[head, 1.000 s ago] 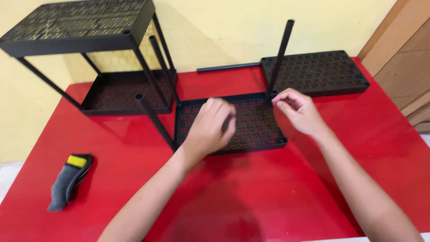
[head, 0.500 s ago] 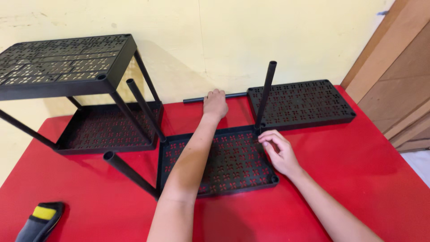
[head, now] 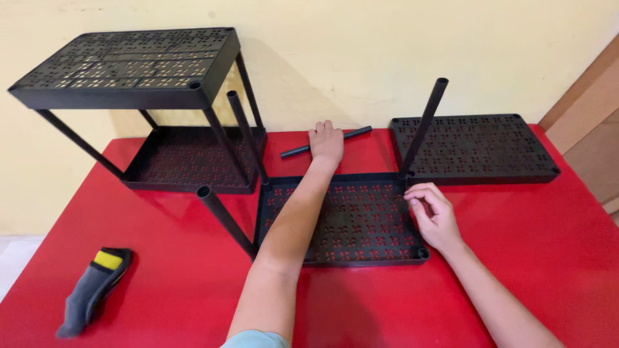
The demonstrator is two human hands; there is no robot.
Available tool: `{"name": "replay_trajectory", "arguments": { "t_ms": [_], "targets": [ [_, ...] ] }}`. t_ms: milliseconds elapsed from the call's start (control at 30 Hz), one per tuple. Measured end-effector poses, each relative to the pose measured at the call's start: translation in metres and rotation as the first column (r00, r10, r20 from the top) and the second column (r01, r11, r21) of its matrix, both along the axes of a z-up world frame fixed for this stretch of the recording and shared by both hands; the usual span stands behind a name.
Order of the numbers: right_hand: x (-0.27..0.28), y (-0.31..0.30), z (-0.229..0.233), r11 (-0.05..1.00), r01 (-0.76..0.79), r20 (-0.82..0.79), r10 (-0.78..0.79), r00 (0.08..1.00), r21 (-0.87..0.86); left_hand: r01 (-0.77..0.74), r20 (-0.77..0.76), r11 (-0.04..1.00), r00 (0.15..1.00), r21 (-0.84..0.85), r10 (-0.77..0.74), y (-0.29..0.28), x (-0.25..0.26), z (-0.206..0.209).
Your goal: The person assembles a two-tier plastic shelving unit by inserting black cylindrical legs into perforated trays and stacking the trays. The person handles trays and legs by hand, aligning and pressing components together on a red table.
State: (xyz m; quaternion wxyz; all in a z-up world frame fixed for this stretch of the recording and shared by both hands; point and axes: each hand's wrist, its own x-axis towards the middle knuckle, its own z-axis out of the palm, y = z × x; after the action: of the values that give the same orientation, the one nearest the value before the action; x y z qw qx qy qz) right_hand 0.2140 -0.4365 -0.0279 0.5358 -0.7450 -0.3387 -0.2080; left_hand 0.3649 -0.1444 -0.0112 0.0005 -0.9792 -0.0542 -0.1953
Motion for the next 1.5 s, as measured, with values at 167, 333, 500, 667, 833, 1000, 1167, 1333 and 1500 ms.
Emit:
{"name": "replay_trajectory", "arguments": {
  "t_ms": [167,333,500,667,833,1000,1167,1333,1500],
  "targets": [
    [-0.004,0.000,0.003,0.999,0.040,-0.001,-0.040,0.999,-0.013,0.007,0.162,0.994,0.987,-0.109,0.010,0.008,-0.036,0.026],
    [-0.010,-0.001,0.008,0.998,0.007,0.100,-0.013,0.995,0.055,0.243,0.394,0.935,0.910,-0.260,-0.127,-0.007,-0.093,0.066],
    [-0.017,-0.006,0.013,0.997,0.075,0.183,-0.076,0.980,0.014,0.658,0.644,0.673,0.683,-0.338,-0.344,-0.044,-0.160,0.101],
    [-0.013,-0.021,0.010,0.985,-0.053,-0.048,0.062,0.997,0.167,0.751,0.596,0.072,0.575,-0.656,-0.560,-0.080,-0.203,0.116],
    [-0.005,-0.052,0.009,0.994,-0.057,-0.206,0.076,0.976,0.098,0.697,0.639,-0.268,0.346,-0.665,-0.687,-0.104,-0.224,0.104],
    [-0.009,-0.060,0.013,0.994,-0.102,-0.343,0.081,0.936,-0.044,0.683,0.611,-0.258,0.343,-0.684,-0.714,-0.109,-0.228,0.091],
    [-0.018,-0.056,0.024,0.976,-0.055,-0.224,0.007,0.975,-0.211,0.683,0.541,-0.152,0.402,-0.715,-0.739,-0.115,-0.231,0.087],
    [-0.020,-0.055,0.027,0.990,-0.090,-0.205,0.065,0.977,-0.113,0.670,0.501,-0.137,0.388,-0.729,-0.774,-0.119,-0.237,0.093],
    [-0.014,-0.063,0.017,0.989,-0.145,-0.107,0.143,0.984,-0.015,0.804,0.575,-0.110,0.314,-0.584,-0.756,-0.121,-0.248,0.094]
  ]
}}
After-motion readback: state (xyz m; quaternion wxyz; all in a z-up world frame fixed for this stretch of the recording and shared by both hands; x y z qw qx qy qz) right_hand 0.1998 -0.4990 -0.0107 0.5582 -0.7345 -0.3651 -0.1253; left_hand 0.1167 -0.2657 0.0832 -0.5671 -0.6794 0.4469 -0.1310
